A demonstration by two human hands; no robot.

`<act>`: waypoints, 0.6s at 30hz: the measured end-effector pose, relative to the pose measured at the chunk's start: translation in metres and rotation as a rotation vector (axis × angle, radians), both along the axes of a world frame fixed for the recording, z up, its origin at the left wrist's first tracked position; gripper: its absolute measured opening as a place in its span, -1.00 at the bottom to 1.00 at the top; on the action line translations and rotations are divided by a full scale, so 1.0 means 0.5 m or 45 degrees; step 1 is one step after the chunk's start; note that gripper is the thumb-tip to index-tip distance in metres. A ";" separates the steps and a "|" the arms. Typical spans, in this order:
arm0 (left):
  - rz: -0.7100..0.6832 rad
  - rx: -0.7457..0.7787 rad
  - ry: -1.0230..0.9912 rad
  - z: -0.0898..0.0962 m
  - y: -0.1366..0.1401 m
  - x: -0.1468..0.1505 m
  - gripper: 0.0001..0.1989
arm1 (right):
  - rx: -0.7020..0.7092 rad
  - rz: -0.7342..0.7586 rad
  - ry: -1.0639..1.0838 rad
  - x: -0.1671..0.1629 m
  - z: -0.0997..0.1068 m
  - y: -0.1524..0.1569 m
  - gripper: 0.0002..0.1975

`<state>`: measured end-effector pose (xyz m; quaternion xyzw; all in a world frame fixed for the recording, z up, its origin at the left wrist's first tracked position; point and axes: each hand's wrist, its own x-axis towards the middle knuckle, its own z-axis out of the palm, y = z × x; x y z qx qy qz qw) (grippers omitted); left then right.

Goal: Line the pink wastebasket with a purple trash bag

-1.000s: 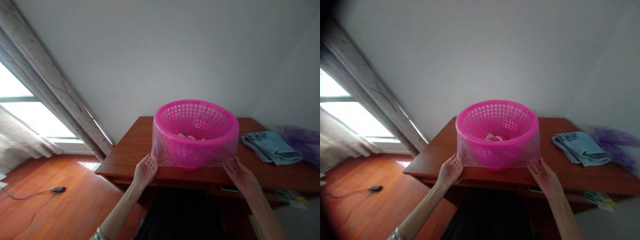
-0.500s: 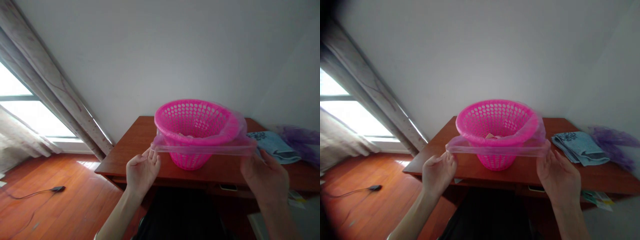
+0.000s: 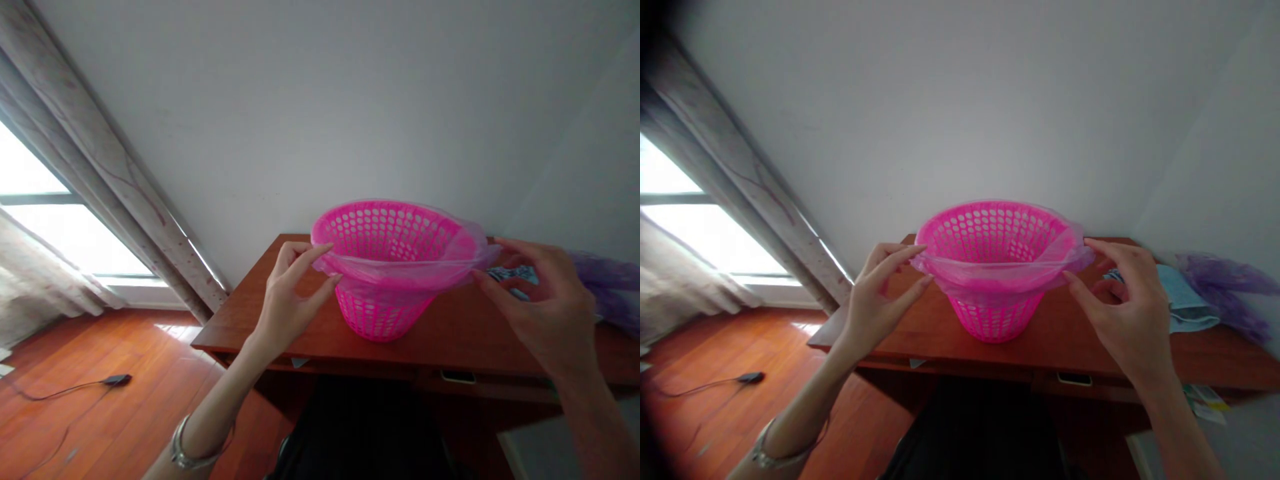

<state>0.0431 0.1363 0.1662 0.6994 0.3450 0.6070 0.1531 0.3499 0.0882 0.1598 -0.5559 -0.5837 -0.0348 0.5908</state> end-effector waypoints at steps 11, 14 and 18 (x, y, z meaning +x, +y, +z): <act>-0.367 -0.455 -0.022 0.104 0.067 -0.021 -0.92 | -0.313 0.468 0.298 0.054 0.103 0.088 -0.81; -0.503 -0.784 -0.065 0.140 0.128 -0.022 -0.87 | -0.412 0.730 0.586 0.060 0.137 0.137 -0.83; -0.491 -0.981 0.162 0.179 0.228 -0.051 -0.77 | -0.751 0.826 0.553 0.113 0.163 0.209 -0.77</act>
